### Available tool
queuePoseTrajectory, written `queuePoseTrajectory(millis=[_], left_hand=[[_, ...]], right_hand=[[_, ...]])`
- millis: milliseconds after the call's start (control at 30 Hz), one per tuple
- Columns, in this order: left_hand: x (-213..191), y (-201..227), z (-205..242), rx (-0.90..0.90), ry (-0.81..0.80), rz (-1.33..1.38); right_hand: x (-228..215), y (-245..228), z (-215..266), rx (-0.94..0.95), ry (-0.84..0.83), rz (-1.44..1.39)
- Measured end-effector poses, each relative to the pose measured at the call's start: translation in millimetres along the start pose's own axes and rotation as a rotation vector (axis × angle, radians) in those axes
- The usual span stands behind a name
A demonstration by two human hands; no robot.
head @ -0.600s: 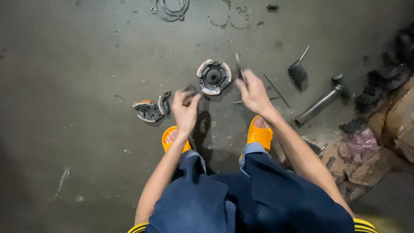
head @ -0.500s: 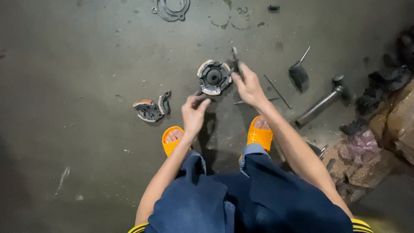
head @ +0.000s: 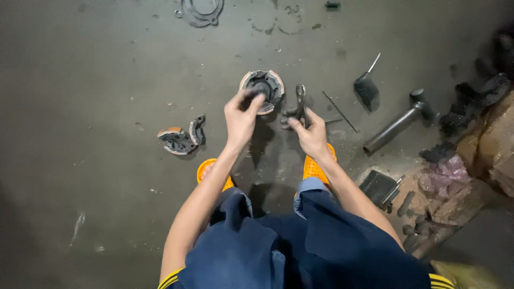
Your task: The person uses pliers to remove a circular metal ring from a mechanical assembly on the floor. They then place the ring aside and continue to manipulate the assembly with the pliers. The person later walks through the workshop and picks up a hammer.
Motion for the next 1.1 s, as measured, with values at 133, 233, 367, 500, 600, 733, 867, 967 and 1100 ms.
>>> queuePoseTrajectory(millis=[133,233,367,500,600,733,867,967,1100], left_hand=[[22.5,-74.8,45.3,-0.340,-0.019,0.433],[26.0,-80.2,60.4,-0.431,-0.030,0.483],[25.4,-69.2,61.4,-0.402,-0.144,0.255],[21.0,-7.6,47.7,0.034,-0.209,-0.091],[28.9,31.7,47.1,0.332,-0.267,-0.217],[28.2,38.1,46.5,0.436,-0.274,-0.275],[23.8,37.7,39.6,0.539,-0.249,-0.379],[23.8,39.8,36.4,0.679,-0.239,-0.523],[31.5,40.1,30.2,0.879,-0.217,-0.814]], right_hand=[[3.3,-48.4,5.4,-0.020,0.045,-0.154],[5.7,-30.8,-1.2,-0.020,0.016,-0.285],[0.6,-20.5,-6.8,-0.017,0.030,-0.226],[-7.1,-12.0,-7.1,0.044,0.074,-0.211],[-6.0,-6.1,-7.1,0.065,0.075,-0.131],[-11.7,-50.4,-3.0,0.100,0.096,-0.049],[-42.0,-69.6,-4.9,-0.110,0.185,0.510],[-46.2,-84.3,1.7,-0.246,0.212,0.671],[-44.2,-105.0,0.6,-0.378,0.295,0.591]])
Point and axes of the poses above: each hand's wrist, its own z-axis away from the middle knuckle, its own x-axis out of the palm, y = z × x, the point moved 10 cm from there along -z, towards the middle knuckle, and after that the axes turned 8 degrees about x, right-handed, at the moved point
